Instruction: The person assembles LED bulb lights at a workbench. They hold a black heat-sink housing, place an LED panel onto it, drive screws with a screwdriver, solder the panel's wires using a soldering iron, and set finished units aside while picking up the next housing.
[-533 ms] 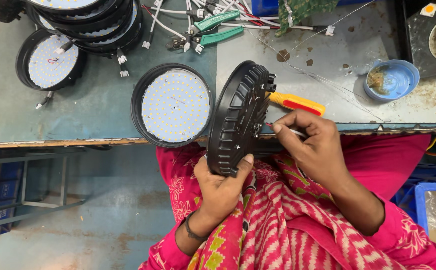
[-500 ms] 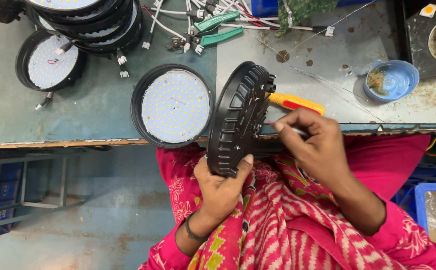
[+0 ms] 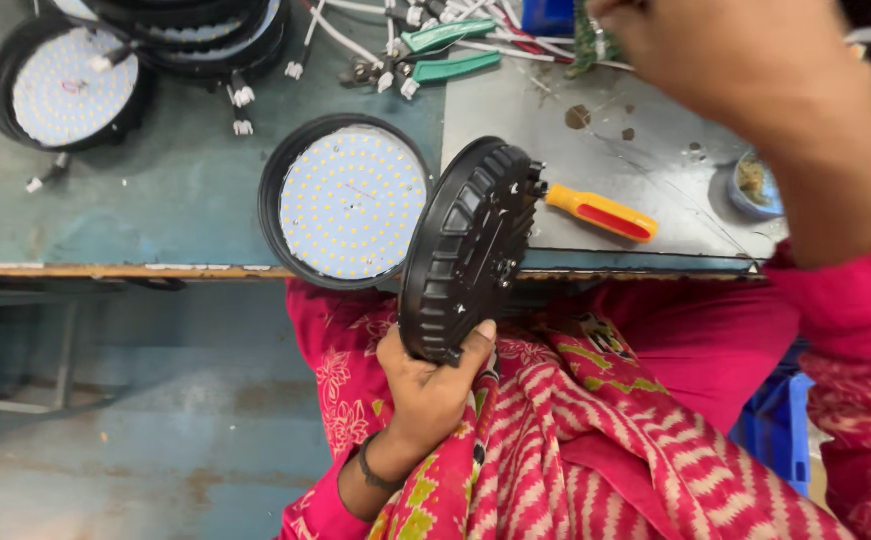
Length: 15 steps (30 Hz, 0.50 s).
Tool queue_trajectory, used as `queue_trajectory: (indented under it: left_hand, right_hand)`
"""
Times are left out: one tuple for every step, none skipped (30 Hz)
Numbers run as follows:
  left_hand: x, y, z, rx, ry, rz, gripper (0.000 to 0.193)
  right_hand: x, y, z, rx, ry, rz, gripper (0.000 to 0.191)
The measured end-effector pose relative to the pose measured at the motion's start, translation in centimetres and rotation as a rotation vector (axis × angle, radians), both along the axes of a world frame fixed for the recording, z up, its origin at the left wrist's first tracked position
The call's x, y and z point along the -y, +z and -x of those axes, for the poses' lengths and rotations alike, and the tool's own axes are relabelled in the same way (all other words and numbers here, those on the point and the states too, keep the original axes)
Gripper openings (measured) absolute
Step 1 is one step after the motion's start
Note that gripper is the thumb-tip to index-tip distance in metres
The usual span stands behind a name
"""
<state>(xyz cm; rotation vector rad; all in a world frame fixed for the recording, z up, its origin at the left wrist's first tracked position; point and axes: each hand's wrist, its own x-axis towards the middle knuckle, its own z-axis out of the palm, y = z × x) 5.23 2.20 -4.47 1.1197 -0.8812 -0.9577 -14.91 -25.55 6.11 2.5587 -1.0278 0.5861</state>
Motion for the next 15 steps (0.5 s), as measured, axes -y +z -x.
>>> queue_trajectory:
  left_hand:
    - [-0.3, -0.1, -0.3, -0.02, -0.015, -0.014, 0.005]
    - [-0.5, -0.1, -0.6, -0.039, -0.031, -0.023, 0.005]
    - [-0.6, 0.1, -1.0, -0.054, -0.049, -0.028, 0.006]
    - [-0.7, 0.4, -1.4, -0.037, -0.054, 0.009, 0.006]
    - [-0.8, 0.8, -1.4, -0.027, -0.06, 0.046, 0.01]
    - [-1.0, 1.2, -1.9, -0.011, -0.065, 0.081, 0.014]
    - [-1.4, 1.6, -2.6, 0.02, -0.071, 0.102, 0.016]
    - [-1.8, 1.9, -3.3, 0.047, -0.078, 0.12, 0.018]
    - [-2.0, 2.0, -3.2, 0.068, -0.085, 0.126, 0.021]
    - [-2.3, 2.4, -2.5, 0.043, -0.092, 0.093, 0.021]
    - [-1.8, 2.5, -2.9, 0.027, -0.099, 0.089, 0.021]
    - [-1.7, 2.6, -3.0, 0.009, -0.106, 0.078, 0.021]
    - [-1.9, 2.6, -2.8, 0.023, -0.096, 0.086, 0.022]
    - [-1.5, 2.6, -2.8, 0.033, -0.086, 0.104, 0.023]
    - [-1.6, 2.7, -2.7, 0.04, -0.076, 0.116, 0.024]
  right_hand:
    - [0.5, -0.9, -1.4, 0.025, 0.06, -0.02, 0.02]
    - [1.8, -1.6, -3.4, 0.06, 0.088, -0.166, 0.017]
    - [2.7, -2.3, -5.4, -0.011, 0.018, -0.175, 0.015]
    - [3.2, -2.9, -6.9, -0.082, -0.053, -0.183, 0.014]
    - [3.4, -3.3, -7.3, -0.119, -0.078, -0.114, 0.015]
    - [3.5, -3.8, -8.0, -0.151, -0.101, -0.045, 0.02]
    - [3.4, -4.5, -8.8, -0.174, -0.122, 0.017, 0.025]
    - [3.3, -5.1, -9.1, -0.154, -0.113, -0.028, 0.024]
    - [3.3, -5.8, -8.5, -0.142, -0.104, -0.085, 0.023]
    - [3.0, -6.4, -7.3, -0.131, -0.101, -0.149, 0.022]
    - [3.6, -6.5, -7.5, -0.093, -0.089, -0.17, 0.02]
    - [3.9, -6.8, -7.5, -0.058, -0.075, -0.199, 0.017]
    - [3.8, -7.3, -7.2, -0.016, -0.062, -0.229, 0.015]
    - [4.2, -7.2, -7.1, 0.01, -0.06, -0.28, 0.015]
    - [4.1, -7.0, -7.0, 0.033, -0.059, -0.336, 0.015]
